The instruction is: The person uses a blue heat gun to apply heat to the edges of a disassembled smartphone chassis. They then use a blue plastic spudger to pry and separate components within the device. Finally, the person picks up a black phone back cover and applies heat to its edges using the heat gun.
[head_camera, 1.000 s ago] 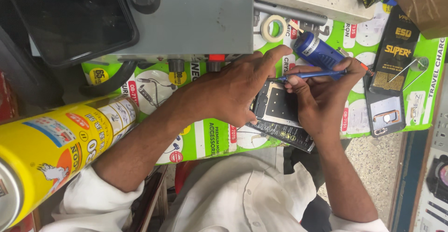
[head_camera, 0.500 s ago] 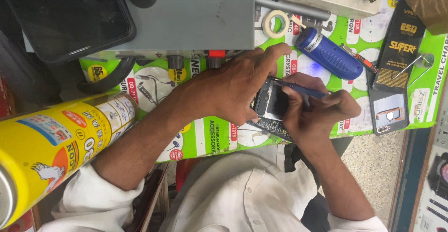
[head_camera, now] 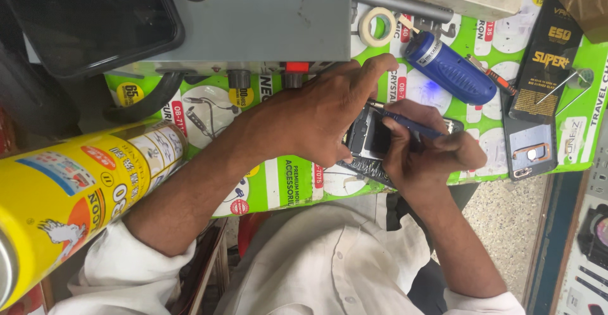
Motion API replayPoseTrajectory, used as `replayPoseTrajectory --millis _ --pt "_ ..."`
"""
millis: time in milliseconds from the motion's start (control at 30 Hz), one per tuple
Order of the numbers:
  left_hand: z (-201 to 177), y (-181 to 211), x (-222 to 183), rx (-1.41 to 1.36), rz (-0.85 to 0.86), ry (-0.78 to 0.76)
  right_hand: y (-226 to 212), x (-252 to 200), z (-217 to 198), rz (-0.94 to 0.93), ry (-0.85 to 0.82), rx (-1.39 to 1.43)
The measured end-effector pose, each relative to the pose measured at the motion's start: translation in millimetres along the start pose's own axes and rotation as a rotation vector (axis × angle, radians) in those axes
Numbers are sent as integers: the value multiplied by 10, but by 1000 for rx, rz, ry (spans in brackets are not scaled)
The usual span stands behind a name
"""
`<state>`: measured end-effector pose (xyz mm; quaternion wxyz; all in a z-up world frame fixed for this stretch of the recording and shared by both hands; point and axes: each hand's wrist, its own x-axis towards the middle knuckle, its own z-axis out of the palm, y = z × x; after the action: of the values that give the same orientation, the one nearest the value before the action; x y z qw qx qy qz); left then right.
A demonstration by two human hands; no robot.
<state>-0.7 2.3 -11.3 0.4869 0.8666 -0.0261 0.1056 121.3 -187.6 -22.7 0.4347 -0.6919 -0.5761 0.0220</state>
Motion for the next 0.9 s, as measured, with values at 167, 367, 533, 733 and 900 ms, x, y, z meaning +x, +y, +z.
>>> replayPoseTrajectory --millis 167,367,533,733,900 --pt "-10 14 -9 7 1 -3 1 -26 40 35 23 -33" --pt "5 3 3 -2 -19 -4 3 -72 8 55 53 -9" --pt "15 -9 2 -6 -11 -3 7 9 -63 203 101 154" --pt "9 0 6 -37 -23 -5 54 132 -117 279 38 307" --pt "-1 4 17 -44 -2 -8 79 122 -103 293 17 337"
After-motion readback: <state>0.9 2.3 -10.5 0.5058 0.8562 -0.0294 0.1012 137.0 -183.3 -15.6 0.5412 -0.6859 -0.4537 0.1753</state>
